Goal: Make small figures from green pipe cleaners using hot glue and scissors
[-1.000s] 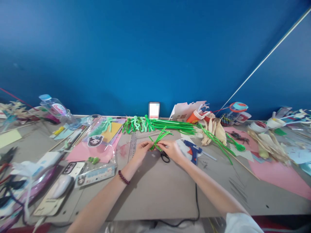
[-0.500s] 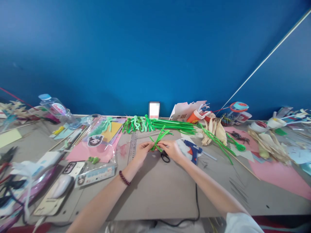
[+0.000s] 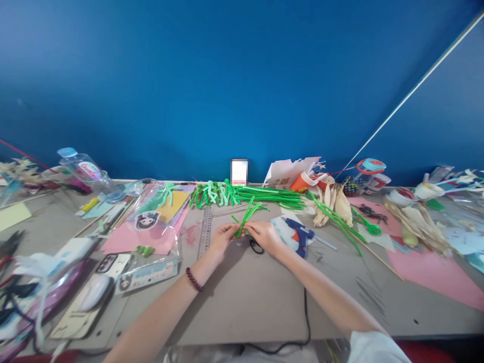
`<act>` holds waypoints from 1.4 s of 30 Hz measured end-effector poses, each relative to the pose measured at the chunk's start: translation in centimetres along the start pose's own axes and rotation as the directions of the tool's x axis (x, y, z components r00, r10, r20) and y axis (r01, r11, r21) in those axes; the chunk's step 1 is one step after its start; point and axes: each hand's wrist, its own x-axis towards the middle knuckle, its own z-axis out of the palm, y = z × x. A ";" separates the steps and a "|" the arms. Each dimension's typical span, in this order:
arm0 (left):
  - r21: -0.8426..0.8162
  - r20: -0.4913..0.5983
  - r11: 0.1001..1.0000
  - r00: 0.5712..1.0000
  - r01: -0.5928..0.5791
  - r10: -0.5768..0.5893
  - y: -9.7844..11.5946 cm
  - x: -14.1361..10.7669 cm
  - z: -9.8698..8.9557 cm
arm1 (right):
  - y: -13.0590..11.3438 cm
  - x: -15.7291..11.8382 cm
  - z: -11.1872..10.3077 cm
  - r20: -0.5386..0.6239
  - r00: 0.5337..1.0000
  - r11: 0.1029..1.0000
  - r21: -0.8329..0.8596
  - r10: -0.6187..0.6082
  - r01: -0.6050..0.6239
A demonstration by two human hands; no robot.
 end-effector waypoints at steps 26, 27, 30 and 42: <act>-0.188 -0.021 0.980 0.998 -0.069 0.066 -0.3 1.3 -0.8 | 0.0 0.7 1.2 0.310 0.823 0.417 0.744 0.477 -0.522; -0.206 -0.002 0.976 0.998 -0.064 0.065 -0.3 1.3 -0.9 | 0.0 0.8 1.2 0.328 0.812 0.386 0.753 0.482 -0.533; -0.215 0.040 0.974 0.996 -0.066 0.076 -0.5 1.4 -1.1 | 0.1 0.8 1.1 0.357 0.804 0.338 0.769 0.476 -0.542; -0.124 0.130 0.992 0.990 -0.032 0.048 1.0 1.4 -1.9 | -0.3 0.0 -0.2 0.361 0.828 0.270 0.823 0.430 -0.500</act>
